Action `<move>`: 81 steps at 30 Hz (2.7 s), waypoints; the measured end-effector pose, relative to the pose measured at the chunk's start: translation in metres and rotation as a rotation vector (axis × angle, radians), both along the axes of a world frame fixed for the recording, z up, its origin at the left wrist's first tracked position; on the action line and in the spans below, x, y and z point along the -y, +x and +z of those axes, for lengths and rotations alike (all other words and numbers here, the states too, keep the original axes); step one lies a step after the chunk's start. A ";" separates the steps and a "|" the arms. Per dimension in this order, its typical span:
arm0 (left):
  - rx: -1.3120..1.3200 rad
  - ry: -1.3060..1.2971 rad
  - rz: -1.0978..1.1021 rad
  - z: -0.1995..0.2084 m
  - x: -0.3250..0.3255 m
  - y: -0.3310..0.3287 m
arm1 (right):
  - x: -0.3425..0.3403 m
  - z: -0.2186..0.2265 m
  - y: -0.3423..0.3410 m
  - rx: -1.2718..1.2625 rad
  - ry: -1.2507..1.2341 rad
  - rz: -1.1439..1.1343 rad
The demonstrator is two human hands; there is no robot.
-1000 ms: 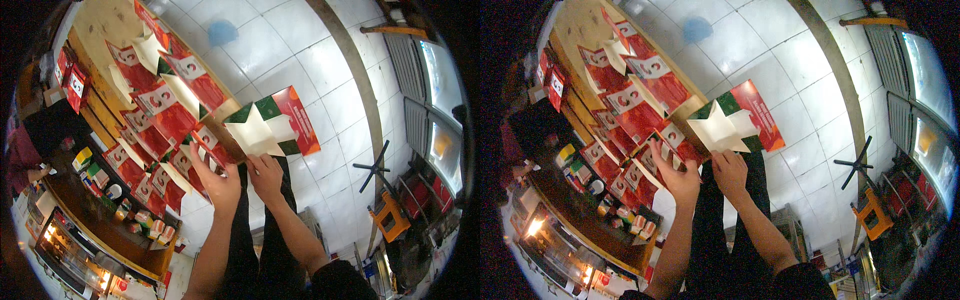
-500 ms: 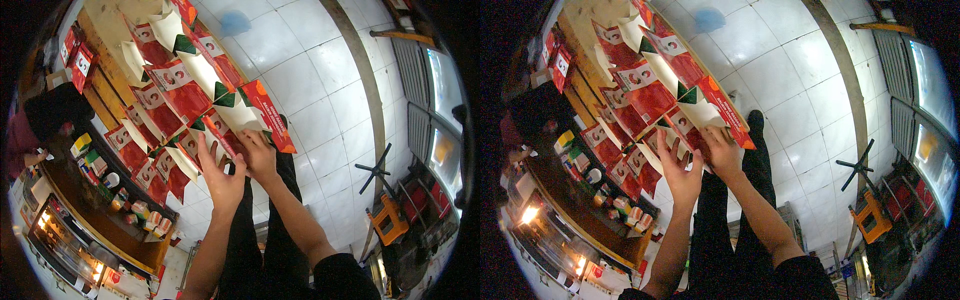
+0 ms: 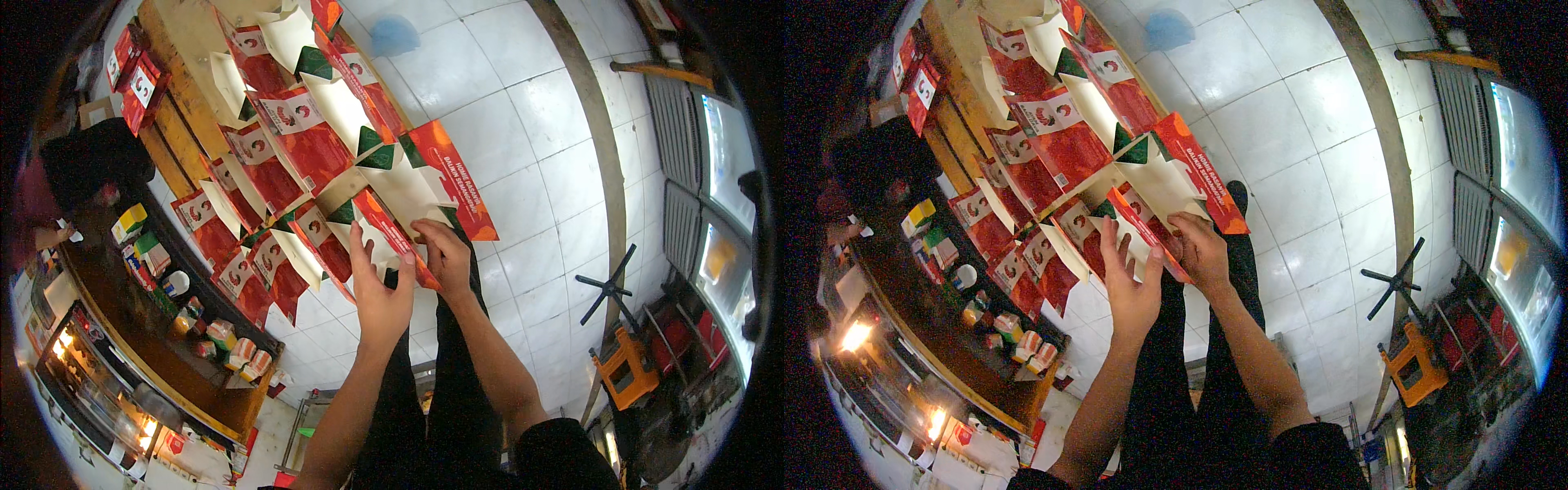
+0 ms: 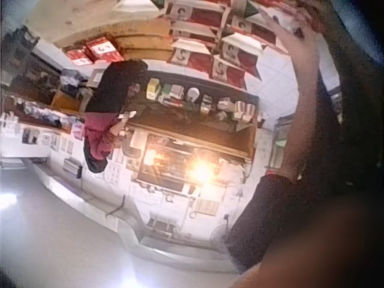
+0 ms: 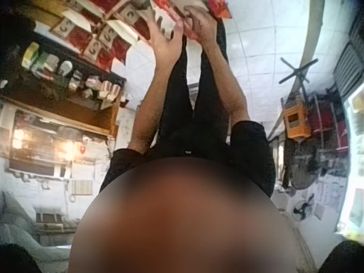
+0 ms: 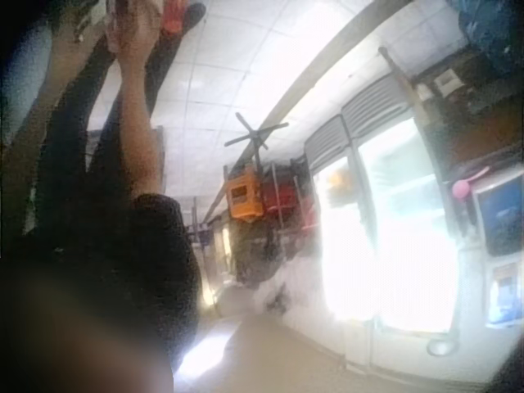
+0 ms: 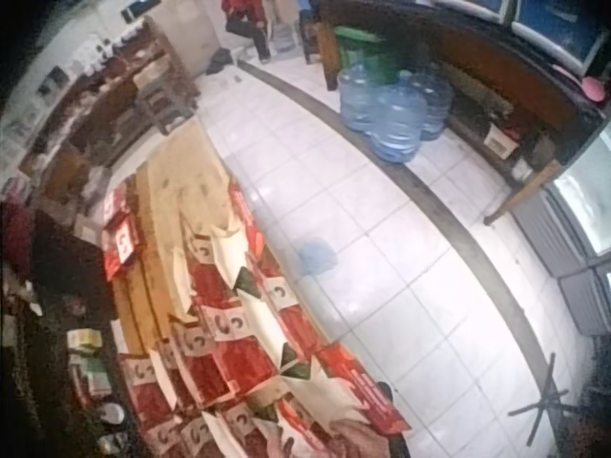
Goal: The person assembles flat-packed cardboard boxes on a wooden table, folding flaps and tucking tabs to form each unit. They handle multiple identical boxes one at a time, arranging the finished boxes in rows on the table.
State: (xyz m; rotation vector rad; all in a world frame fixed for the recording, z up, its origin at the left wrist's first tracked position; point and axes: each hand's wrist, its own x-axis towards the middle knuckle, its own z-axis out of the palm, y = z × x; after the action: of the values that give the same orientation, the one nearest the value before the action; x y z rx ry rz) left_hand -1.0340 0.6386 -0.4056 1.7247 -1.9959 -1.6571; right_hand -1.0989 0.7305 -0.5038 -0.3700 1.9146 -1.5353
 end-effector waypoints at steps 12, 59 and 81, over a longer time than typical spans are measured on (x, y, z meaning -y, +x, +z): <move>-0.180 -0.033 0.155 -0.031 0.006 -0.013 | -0.012 0.008 0.010 0.629 -0.265 -0.364; 0.085 0.113 0.394 0.094 0.208 0.785 | 0.148 0.240 0.229 -0.391 0.720 0.628; 0.500 0.232 -0.736 0.085 0.617 0.586 | 0.242 0.276 0.067 -0.296 0.526 -0.540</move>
State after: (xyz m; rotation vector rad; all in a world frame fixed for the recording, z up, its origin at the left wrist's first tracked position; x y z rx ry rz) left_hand -0.4481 0.0220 -0.3209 1.7122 -3.0711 -1.8021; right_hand -1.0323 0.4885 -0.2282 0.1825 2.7124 -1.2483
